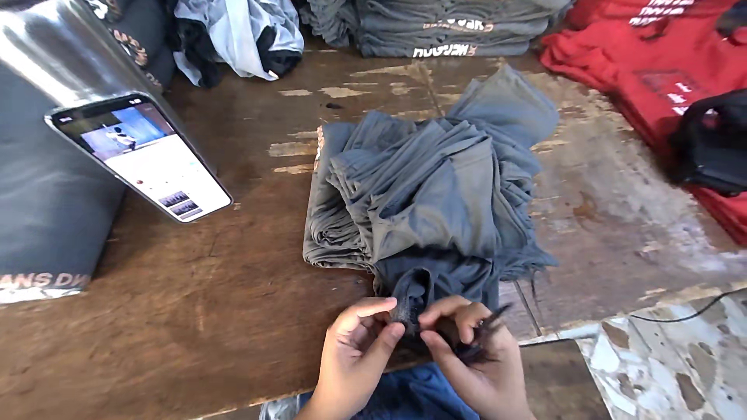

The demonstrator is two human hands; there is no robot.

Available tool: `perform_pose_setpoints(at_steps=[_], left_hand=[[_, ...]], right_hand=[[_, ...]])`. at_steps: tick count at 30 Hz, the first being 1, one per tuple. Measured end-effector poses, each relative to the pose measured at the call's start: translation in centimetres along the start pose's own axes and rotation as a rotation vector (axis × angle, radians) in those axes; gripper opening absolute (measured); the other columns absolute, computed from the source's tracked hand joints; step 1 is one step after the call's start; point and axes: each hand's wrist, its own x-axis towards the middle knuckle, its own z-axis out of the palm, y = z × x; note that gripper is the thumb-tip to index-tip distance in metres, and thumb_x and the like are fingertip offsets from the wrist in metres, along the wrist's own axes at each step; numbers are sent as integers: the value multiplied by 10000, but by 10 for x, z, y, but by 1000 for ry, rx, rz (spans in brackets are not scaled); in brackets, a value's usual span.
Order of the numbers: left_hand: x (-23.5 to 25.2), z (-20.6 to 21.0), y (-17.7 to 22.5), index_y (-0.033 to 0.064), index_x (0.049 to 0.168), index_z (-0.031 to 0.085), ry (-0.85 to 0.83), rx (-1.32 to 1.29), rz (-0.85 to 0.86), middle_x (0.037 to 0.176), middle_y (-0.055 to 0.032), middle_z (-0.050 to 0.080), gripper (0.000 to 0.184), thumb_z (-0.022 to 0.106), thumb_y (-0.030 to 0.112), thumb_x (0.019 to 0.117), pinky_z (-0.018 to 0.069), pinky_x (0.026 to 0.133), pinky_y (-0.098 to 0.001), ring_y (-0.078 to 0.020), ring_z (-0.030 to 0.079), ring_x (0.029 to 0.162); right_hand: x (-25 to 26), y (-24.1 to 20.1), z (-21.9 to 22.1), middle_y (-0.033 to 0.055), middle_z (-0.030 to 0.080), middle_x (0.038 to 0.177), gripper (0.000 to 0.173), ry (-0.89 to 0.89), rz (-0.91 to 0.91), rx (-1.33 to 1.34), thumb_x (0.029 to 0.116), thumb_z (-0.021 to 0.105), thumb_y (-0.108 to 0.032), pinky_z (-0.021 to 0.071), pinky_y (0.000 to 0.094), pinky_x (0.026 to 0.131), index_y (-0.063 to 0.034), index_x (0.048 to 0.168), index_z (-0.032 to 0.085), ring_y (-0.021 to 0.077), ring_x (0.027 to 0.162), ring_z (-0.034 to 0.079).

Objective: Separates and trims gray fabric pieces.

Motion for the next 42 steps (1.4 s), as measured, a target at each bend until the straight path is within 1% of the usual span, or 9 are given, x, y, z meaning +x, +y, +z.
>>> perform_pose_setpoints(at_steps=[3, 4, 9, 15, 20, 23, 29, 33, 42], left_hand=[[0, 1, -1, 140, 1248, 705, -25, 10, -10, 1227, 36, 704, 348, 684, -16, 938, 581, 911, -224, -47, 683, 1057], [0, 1, -1, 137, 1233, 717, -33, 32, 0, 1222, 37, 699, 339, 688, -19, 934, 581, 908, -218, -43, 675, 1069], [-3, 3, 0, 86, 1128, 757, -22, 145, 37, 1109, 8, 723, 245, 664, -34, 936, 580, 890, -213, -46, 678, 1021], [-4, 4, -4, 38, 1105, 745, -16, 168, 87, 1091, -27, 733, 224, 695, -45, 902, 585, 918, -246, -78, 690, 1044], [-3, 6, -3, 30, 1055, 738, 37, 158, 63, 1059, -13, 729, 174, 720, -38, 895, 594, 869, -218, -55, 695, 993], [-1, 4, -1, 72, 1078, 732, 57, 25, 1, 1078, 28, 729, 163, 694, 1, 936, 586, 859, -204, -28, 689, 973], [3, 0, 6, 134, 1061, 748, 168, -286, -226, 1018, 8, 744, 131, 712, 97, 941, 588, 872, -260, -57, 703, 929], [3, -1, 6, 129, 1049, 741, 170, -331, -229, 1016, 3, 742, 125, 708, 77, 940, 586, 874, -251, -52, 703, 930], [3, -1, 5, 122, 1033, 717, 195, -312, -206, 991, 6, 727, 112, 686, 52, 951, 582, 862, -248, -52, 692, 911]], right_hand=[[-3, 5, 5, 81, 652, 1327, 354, -7, 62, 20, 902, 780, -150, 621, 329, 914, -121, 1209, 604, 192, 1149, 684], [-2, 5, 8, 84, 648, 1341, 351, 7, 49, 18, 902, 786, -152, 622, 335, 924, -123, 1196, 596, 196, 1164, 684], [5, 2, 13, -9, 737, 1064, 239, 110, -77, -166, 887, 780, -91, 621, 194, 759, -122, 1017, 582, 59, 886, 724], [0, 3, 10, -54, 718, 953, 212, 124, -113, -269, 884, 777, -114, 580, 134, 722, -140, 988, 595, 8, 833, 690], [4, -1, 7, -56, 705, 959, 215, 68, -71, -140, 894, 749, -90, 577, 135, 724, -156, 987, 566, 9, 842, 687], [4, -1, -2, -50, 678, 961, 165, 2, -10, -169, 959, 706, -207, 550, 126, 722, -153, 998, 555, -10, 844, 655], [-7, 5, -35, -43, 447, 639, 435, -213, 150, -439, 1023, 574, -487, 356, 147, 516, -100, 830, 527, -27, 558, 410], [-14, -1, -40, -29, 404, 577, 508, -325, 167, -559, 1021, 527, -562, 348, 233, 467, -117, 776, 517, 52, 500, 398], [-8, -2, -22, -35, 383, 554, 555, -348, 95, -661, 1044, 412, -605, 335, 250, 438, -132, 774, 520, 70, 472, 396]])
